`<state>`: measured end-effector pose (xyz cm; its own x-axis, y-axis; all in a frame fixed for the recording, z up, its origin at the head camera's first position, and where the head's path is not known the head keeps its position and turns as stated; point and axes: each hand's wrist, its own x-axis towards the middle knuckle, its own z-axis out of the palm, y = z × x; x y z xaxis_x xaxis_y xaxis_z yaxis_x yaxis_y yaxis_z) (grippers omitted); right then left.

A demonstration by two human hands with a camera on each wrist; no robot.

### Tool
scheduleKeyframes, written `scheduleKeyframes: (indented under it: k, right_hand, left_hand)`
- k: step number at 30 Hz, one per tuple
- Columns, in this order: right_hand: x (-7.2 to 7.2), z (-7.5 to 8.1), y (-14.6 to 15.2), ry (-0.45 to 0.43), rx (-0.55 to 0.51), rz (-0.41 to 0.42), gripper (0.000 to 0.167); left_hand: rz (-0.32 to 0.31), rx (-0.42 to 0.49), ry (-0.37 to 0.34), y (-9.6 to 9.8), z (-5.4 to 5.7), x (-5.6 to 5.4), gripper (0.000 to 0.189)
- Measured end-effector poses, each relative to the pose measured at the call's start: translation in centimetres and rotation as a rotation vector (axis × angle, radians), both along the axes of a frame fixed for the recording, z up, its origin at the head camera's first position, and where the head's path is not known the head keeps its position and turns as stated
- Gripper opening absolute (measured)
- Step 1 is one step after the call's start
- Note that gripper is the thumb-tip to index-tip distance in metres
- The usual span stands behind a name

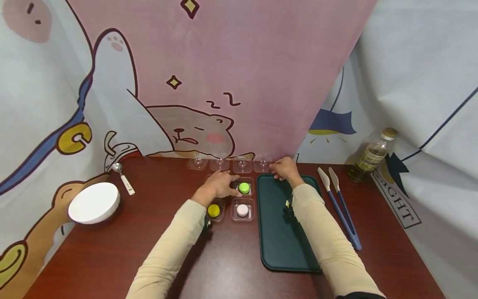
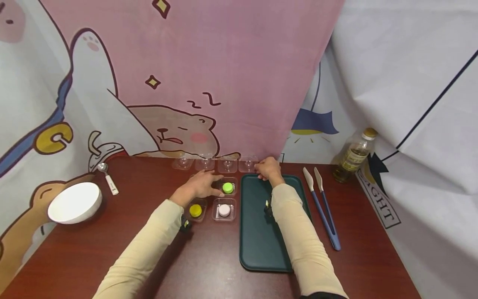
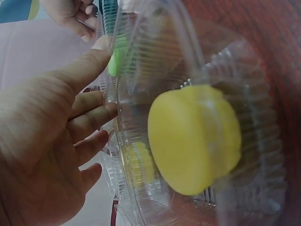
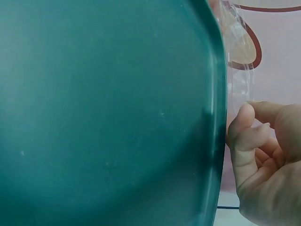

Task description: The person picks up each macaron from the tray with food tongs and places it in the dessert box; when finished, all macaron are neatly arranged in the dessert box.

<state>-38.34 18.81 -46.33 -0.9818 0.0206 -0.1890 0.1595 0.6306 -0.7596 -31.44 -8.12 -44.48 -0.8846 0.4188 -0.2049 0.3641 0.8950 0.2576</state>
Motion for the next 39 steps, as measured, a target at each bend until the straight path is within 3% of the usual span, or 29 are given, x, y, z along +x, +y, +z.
scheduleKeyframes:
  k: [10, 23, 31, 39]
  right_hand:
    - [0.1, -0.3, 0.2, -0.004, 0.070, 0.015, 0.027]
    - [1.3, 0.7, 1.4, 0.084, 0.092, 0.020, 0.028]
    - [2.1, 1.7, 2.1, 0.098, -0.005, 0.026, 0.031]
    - [3.0, 2.2, 2.4, 0.080, 0.007, 0.050, 0.031]
  left_hand:
    - [-0.024, -0.003, 0.013, 0.3, -0.3, 0.0, 0.075]
    - [-0.038, -0.013, 0.024, 0.4, -0.1, -0.1, 0.075]
    - [-0.030, -0.018, 0.021, 0.3, 0.2, -0.2, 0.075]
    - [-0.003, -0.012, 0.002, 0.3, 0.5, 0.1, 0.074]
